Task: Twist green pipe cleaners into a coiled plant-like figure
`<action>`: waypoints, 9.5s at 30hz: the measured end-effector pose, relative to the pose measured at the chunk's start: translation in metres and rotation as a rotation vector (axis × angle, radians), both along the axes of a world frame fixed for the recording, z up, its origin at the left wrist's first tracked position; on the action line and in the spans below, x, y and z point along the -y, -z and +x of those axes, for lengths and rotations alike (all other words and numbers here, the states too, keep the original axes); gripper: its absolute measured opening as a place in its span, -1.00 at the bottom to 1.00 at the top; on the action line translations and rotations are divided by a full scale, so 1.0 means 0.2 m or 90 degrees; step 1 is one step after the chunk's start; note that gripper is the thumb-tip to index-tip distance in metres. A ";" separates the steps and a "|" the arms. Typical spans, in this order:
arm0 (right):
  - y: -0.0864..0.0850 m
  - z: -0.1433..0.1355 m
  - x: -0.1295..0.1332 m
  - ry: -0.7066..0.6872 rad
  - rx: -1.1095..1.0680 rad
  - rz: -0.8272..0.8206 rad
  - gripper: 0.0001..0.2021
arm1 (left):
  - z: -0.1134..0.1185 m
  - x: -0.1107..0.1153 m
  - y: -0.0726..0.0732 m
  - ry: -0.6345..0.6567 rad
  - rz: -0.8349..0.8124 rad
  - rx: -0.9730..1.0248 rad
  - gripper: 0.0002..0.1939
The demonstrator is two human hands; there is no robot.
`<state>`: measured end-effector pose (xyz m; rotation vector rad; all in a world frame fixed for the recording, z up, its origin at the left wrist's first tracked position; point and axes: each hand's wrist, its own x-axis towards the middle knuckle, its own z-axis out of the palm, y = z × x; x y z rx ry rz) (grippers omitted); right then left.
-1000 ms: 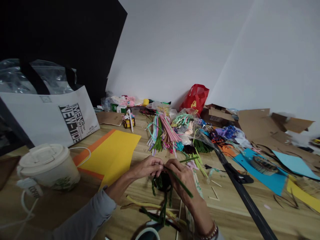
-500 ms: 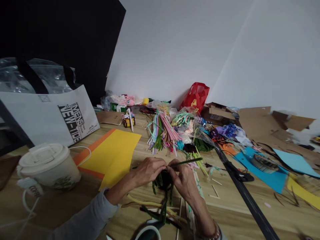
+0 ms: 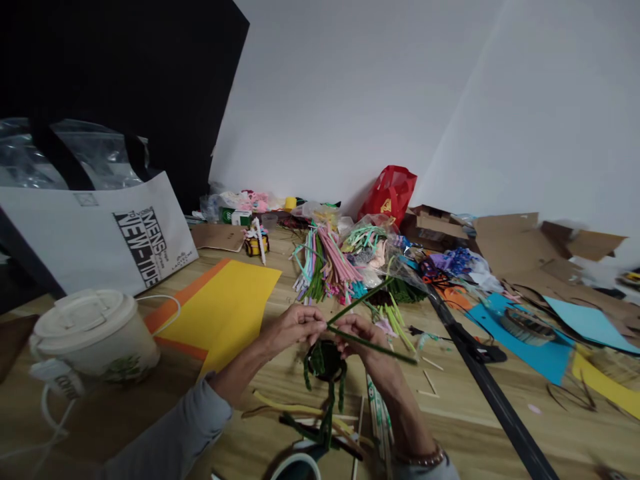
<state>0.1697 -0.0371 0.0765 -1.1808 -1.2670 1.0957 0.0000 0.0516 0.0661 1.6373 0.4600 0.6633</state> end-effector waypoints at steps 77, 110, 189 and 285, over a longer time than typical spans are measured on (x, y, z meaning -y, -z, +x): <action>0.05 0.00 -0.01 0.055 0.230 0.206 -0.85 | -0.03 -0.02 0.02 0.155 -0.165 -0.030 -0.66; 0.10 -0.03 -0.03 0.163 0.021 0.113 -0.80 | 0.00 -0.02 0.02 0.019 -0.241 0.064 -0.70; 0.07 0.00 -0.02 0.035 0.149 0.162 -0.86 | -0.02 0.00 0.01 0.132 -0.232 -0.008 -0.70; 0.03 -0.03 0.00 0.022 0.439 0.301 -0.81 | -0.04 -0.04 0.03 0.151 -0.138 -0.018 -0.65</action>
